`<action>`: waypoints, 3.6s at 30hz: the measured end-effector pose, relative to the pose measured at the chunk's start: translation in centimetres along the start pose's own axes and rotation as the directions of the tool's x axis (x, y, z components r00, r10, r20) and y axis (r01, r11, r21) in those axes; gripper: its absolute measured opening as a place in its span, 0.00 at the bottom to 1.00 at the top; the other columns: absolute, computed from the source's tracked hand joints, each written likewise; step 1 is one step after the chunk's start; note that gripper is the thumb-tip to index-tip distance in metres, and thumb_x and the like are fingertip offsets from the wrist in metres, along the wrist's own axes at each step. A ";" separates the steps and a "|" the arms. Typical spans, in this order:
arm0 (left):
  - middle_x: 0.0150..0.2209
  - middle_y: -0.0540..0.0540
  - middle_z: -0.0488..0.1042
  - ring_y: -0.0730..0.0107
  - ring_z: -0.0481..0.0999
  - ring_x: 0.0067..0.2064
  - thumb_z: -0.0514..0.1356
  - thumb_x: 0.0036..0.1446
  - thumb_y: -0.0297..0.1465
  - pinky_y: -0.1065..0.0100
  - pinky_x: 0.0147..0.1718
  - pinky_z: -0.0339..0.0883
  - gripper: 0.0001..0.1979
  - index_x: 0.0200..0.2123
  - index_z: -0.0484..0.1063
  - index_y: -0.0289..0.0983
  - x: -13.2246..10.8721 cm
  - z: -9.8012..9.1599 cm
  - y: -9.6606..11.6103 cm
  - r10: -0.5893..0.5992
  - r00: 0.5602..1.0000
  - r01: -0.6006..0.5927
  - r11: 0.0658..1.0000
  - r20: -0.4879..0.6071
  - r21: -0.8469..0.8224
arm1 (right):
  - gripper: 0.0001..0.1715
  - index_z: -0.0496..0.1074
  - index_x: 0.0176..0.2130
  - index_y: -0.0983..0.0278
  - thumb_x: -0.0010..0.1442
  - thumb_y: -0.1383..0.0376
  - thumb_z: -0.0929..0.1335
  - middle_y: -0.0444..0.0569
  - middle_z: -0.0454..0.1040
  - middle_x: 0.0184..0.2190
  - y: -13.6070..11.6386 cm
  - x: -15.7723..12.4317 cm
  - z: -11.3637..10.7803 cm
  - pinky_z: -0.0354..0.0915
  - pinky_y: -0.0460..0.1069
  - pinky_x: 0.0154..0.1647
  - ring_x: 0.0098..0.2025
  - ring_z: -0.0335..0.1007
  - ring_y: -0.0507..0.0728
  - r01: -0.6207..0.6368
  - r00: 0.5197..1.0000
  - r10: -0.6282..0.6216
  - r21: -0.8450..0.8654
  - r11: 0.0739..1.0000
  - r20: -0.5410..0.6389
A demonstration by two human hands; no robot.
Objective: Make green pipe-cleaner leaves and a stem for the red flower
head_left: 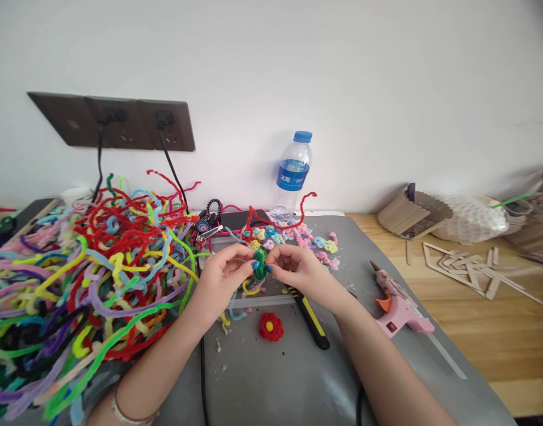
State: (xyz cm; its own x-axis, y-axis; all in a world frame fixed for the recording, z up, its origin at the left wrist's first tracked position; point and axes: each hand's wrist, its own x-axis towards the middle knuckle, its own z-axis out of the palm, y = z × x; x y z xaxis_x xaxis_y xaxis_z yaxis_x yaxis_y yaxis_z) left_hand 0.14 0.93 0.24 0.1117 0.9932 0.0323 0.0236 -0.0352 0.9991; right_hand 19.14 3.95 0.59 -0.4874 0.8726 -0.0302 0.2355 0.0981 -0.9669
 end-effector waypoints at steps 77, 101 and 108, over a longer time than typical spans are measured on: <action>0.27 0.50 0.76 0.73 0.78 0.31 0.73 0.44 0.31 0.69 0.37 0.75 0.13 0.29 0.71 0.35 -0.5 1.3 0.0 -0.219 0.976 0.172 0.820 -0.021 -0.547 | 0.20 0.76 0.41 0.61 0.60 0.49 0.68 0.43 0.67 0.15 5.0 -16.3 -2.4 0.56 0.49 0.20 0.18 0.60 0.56 -0.272 0.646 0.013 -0.214 0.938 -0.763; 0.34 0.47 0.78 0.66 0.78 0.38 0.68 0.50 0.34 0.68 0.39 0.73 0.10 0.35 0.76 0.37 0.3 0.3 -1.2 -0.060 0.987 0.025 0.975 -0.152 -0.221 | 0.16 0.69 0.32 0.62 0.58 0.53 0.71 0.42 0.66 0.25 0.8 0.9 0.3 0.56 0.46 0.27 0.27 0.58 0.52 0.121 0.983 -0.107 0.087 0.989 -0.150; 0.36 0.46 0.80 0.65 0.79 0.39 0.68 0.52 0.35 0.67 0.40 0.73 0.10 0.36 0.76 0.38 0.3 0.3 -1.3 -0.045 0.987 0.016 0.982 -0.153 -0.188 | 0.14 0.69 0.32 0.63 0.59 0.55 0.71 0.43 0.68 0.28 0.7 0.9 0.4 0.59 0.47 0.30 0.28 0.61 0.52 0.078 0.996 -0.072 0.114 0.990 -0.061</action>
State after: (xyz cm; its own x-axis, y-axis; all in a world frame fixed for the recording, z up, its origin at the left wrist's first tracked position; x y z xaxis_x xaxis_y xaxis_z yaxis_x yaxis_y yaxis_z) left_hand 0.40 1.28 -1.05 -0.0427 0.9990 -0.0089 -0.1614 0.0019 0.9869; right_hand 18.54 4.58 -0.19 -0.4510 0.8909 0.0547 0.0993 0.1109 -0.9889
